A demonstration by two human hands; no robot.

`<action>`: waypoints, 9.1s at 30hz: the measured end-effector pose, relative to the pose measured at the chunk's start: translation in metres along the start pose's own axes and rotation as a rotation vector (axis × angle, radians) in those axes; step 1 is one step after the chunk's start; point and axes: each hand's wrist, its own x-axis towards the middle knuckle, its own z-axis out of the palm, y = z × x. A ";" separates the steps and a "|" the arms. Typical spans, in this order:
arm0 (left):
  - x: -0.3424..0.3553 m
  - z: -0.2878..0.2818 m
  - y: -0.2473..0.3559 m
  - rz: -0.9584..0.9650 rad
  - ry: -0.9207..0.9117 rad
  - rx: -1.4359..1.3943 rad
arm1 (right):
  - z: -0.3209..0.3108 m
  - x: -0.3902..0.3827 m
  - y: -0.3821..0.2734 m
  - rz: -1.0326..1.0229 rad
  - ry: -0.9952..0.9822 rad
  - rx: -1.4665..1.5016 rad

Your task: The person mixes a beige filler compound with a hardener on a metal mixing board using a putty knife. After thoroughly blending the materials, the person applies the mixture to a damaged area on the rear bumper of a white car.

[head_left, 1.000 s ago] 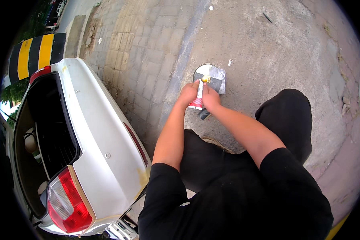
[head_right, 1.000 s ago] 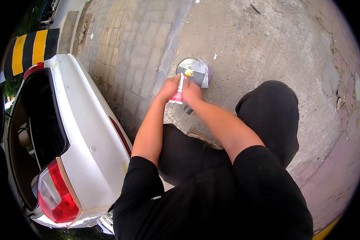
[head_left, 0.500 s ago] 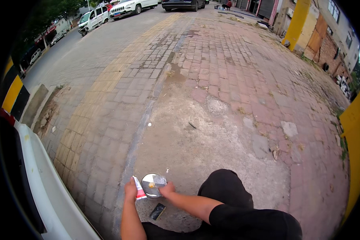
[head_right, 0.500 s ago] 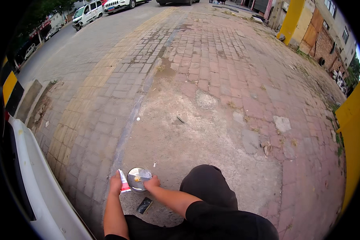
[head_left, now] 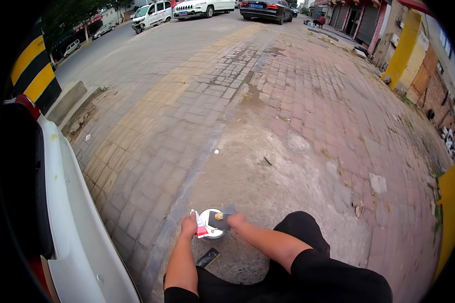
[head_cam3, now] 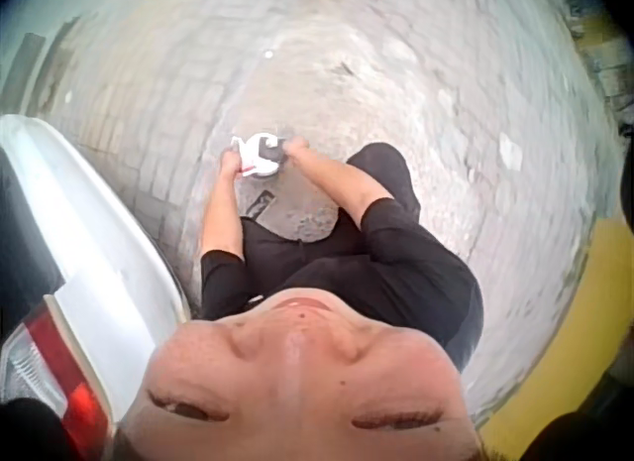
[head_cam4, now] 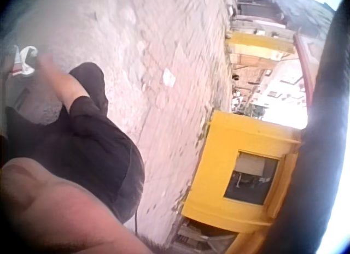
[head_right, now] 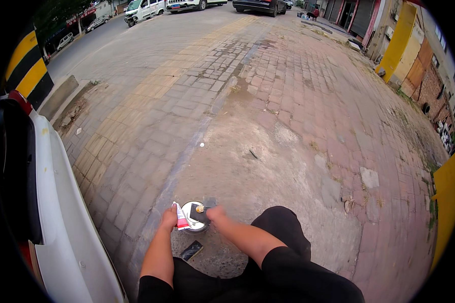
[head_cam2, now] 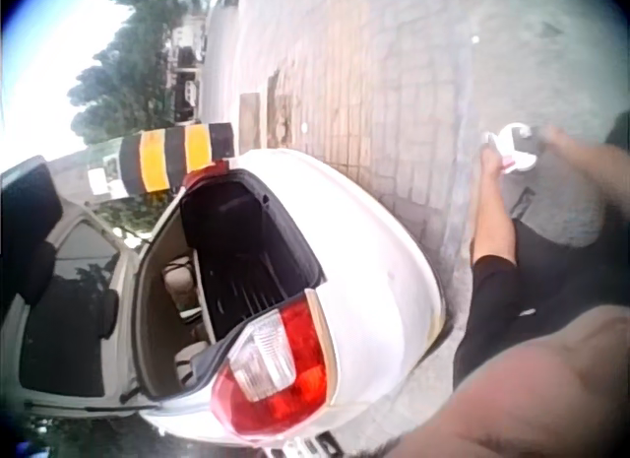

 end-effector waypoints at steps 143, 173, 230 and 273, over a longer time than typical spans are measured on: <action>-0.268 -0.076 0.225 0.952 0.533 -0.131 | -0.186 -0.155 -0.132 -1.955 -0.142 0.054; -0.285 -0.110 0.245 0.373 -0.414 -1.407 | -0.189 -0.161 -0.114 -2.181 -0.384 0.270; -0.228 -0.061 0.211 1.075 0.303 -0.284 | -0.150 -0.127 -0.126 -0.595 -0.807 0.698; -0.252 -0.094 0.222 0.600 -0.406 -1.371 | -0.147 -0.123 -0.103 -0.889 -0.618 0.692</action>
